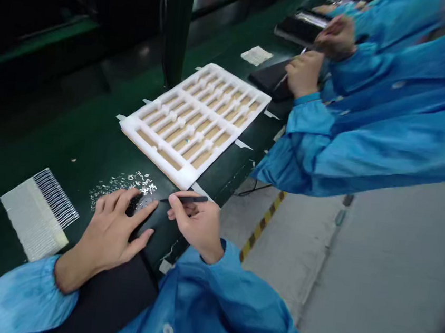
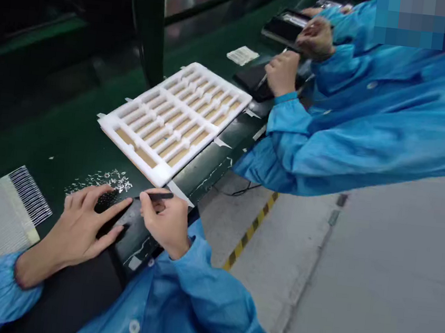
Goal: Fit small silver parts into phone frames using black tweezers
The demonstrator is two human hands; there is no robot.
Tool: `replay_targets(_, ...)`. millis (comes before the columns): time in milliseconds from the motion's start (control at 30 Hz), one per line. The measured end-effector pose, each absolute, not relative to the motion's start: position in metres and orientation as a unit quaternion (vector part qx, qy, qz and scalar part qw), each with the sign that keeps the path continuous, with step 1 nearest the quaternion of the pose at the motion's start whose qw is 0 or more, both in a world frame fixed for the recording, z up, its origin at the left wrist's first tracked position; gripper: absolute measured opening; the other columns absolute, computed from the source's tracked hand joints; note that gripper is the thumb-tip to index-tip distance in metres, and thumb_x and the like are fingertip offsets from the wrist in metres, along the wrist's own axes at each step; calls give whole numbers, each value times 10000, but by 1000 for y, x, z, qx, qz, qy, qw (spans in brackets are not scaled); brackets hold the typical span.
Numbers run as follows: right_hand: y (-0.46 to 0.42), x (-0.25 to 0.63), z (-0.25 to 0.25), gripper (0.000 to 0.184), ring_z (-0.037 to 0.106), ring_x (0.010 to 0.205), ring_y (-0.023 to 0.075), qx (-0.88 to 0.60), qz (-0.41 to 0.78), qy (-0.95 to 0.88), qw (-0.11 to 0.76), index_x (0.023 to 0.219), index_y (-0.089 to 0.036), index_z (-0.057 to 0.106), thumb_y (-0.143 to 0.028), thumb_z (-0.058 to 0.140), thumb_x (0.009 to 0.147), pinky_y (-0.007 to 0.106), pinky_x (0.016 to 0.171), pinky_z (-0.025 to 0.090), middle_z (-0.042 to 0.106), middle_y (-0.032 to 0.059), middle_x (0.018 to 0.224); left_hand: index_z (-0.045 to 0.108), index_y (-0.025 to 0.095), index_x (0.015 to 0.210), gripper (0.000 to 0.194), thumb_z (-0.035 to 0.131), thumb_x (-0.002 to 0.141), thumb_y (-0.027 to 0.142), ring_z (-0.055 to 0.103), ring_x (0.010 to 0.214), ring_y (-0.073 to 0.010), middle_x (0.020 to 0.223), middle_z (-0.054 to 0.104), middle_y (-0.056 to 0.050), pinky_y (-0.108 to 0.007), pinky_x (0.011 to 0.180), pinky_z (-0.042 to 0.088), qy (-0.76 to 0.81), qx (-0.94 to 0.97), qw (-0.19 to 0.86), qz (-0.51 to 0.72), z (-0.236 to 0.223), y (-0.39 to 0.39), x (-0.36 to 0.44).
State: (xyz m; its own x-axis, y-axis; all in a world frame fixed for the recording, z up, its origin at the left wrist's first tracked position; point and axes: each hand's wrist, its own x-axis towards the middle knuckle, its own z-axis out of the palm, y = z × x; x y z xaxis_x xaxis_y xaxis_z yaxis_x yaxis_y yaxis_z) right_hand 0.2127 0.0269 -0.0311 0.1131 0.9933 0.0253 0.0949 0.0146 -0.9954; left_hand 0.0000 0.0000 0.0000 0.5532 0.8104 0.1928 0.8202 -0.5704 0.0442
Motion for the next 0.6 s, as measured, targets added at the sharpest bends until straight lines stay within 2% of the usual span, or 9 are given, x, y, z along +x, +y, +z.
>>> replay_targets(167, 27, 212, -31, 198, 806, 655, 205, -520, 421, -523, 528, 996, -174, 798, -364, 762, 957, 290, 633, 692, 823, 89, 870, 660, 277, 1472, 480, 562, 1032, 440, 492, 1287, -424, 1404, 519, -208, -552, 981, 418, -461, -882, 30, -97, -1, 1, 0)
replay_targets(267, 31, 209, -31, 149, 817, 756, 208, -492, 406, -574, 514, 1018, -191, 808, -317, 745, 969, 298, 676, 691, 827, 97, 989, 654, 213, 1452, 491, 553, 1028, 438, 511, 1252, -408, 1358, 541, -212, -536, 974, 425, -473, -874, 39, -108, -2, 1, 0)
replay_targets(400, 34, 206, -30, 100, 808, 777, 194, -479, 374, -609, 510, 1005, -195, 804, -255, 730, 973, 278, 662, 673, 824, 76, 965, 642, 122, 1387, 503, 559, 1020, 456, 533, 1193, -394, 1305, 570, -220, -518, 952, 432, -495, -859, 53, -119, -2, -1, 2)
replay_targets(600, 33, 208, -31, 102, 811, 775, 192, -482, 374, -610, 506, 1004, -193, 802, -251, 722, 979, 290, 708, 679, 826, 77, 982, 612, 123, 1388, 514, 550, 1024, 481, 535, 1190, -386, 1289, 577, -213, -509, 946, 431, -513, -849, 58, -114, 1, -4, 6)
